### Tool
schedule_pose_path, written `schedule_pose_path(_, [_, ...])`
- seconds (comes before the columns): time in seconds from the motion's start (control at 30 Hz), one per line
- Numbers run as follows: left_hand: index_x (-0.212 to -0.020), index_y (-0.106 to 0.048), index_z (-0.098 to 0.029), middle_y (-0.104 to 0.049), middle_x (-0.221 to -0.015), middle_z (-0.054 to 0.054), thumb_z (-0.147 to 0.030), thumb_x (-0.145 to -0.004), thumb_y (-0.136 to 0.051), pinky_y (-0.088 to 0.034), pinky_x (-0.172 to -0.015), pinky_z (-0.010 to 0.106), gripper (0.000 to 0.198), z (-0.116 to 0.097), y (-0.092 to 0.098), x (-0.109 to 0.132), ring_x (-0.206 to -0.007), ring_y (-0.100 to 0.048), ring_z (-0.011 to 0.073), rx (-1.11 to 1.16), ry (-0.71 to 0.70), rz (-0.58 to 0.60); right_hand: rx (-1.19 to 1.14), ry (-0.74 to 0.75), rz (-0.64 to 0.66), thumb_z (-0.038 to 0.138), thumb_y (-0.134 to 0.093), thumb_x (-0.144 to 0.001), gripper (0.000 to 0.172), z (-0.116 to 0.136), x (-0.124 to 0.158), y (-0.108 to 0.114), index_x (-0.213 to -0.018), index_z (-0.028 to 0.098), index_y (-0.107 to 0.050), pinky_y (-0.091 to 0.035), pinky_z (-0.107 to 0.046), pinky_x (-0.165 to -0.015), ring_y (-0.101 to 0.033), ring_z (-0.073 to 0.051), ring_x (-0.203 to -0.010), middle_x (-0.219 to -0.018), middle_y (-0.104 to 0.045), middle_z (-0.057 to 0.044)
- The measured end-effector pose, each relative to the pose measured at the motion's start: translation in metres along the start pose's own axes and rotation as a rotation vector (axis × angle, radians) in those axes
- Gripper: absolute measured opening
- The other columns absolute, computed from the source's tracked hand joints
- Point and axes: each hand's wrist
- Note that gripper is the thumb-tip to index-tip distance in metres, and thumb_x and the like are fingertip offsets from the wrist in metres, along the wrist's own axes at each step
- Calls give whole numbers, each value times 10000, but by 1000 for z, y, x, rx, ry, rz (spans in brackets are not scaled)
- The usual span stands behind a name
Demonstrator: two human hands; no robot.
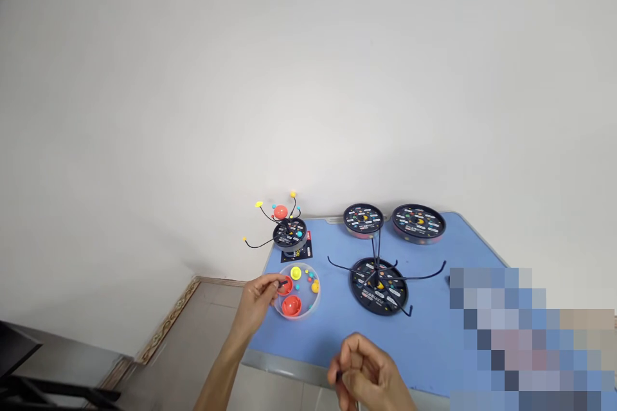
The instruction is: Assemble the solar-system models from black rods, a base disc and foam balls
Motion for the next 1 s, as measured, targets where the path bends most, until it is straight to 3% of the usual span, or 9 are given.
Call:
schedule_pose_path(0.1, [-959,-776,-151,-758,-750,73,-396,-787,-641,-542,-638,300,328,-9,-8,18,-665,-680,191,247,80,22,-56,-9,-57,533,-773,-675,380,8,-5,-5,-816,192,-680,-339,-230,-441,-492,-115,-510,-731,-678,-39])
schedule_pose_path(0.23, [-933,-785,-161,-753,-753,68,-381,-695,-795,-538,-656,304,324,-22,-25,44,-615,-635,159,539,132,28,-69,42,-84,580,-758,-702,414,9,-21,-8,-769,176,-699,-317,-216,-438,-435,-82,-474,-669,-646,-18])
schedule_pose_path(0.37, [-925,-789,-175,-735,-729,63,-419,-735,-775,-530,-613,286,310,-28,-45,64,-582,-601,145,545,69,-18,-14,78,-106,659,-721,-690,499,7,-39,-14,-652,174,-610,-178,-195,-380,-284,-43,-362,-454,-484,62])
schedule_pose_path(0.47, [-915,-792,-195,-699,-732,44,-423,-778,-745,-519,-574,256,270,-33,-53,75,-577,-591,133,534,-4,-75,13,108,-179,681,-728,-661,529,10,-44,-19,-632,179,-563,-148,-186,-385,-287,-38,-372,-479,-509,58])
schedule_pose_path(0.67, [-950,-781,-210,-677,-858,50,-390,-825,-723,-537,-585,235,226,-39,-57,96,-601,-613,118,602,-65,-91,17,122,-271,677,-781,-597,544,19,-28,-21,-703,174,-602,-246,-173,-423,-360,-45,-414,-478,-517,65])
schedule_pose_path(1.0, [-1014,-762,-231,-661,-870,31,-300,-879,-676,-534,-624,231,174,-34,-64,122,-632,-623,119,555,-128,-111,2,220,-135,562,-802,-671,456,25,7,-26,-840,164,-658,-389,-221,-415,-526,-115,-480,-603,-645,-11])
Point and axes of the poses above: each hand's wrist, its own x-axis away from the middle knuckle, its own y-axis out of the back of the hand, z = x × y
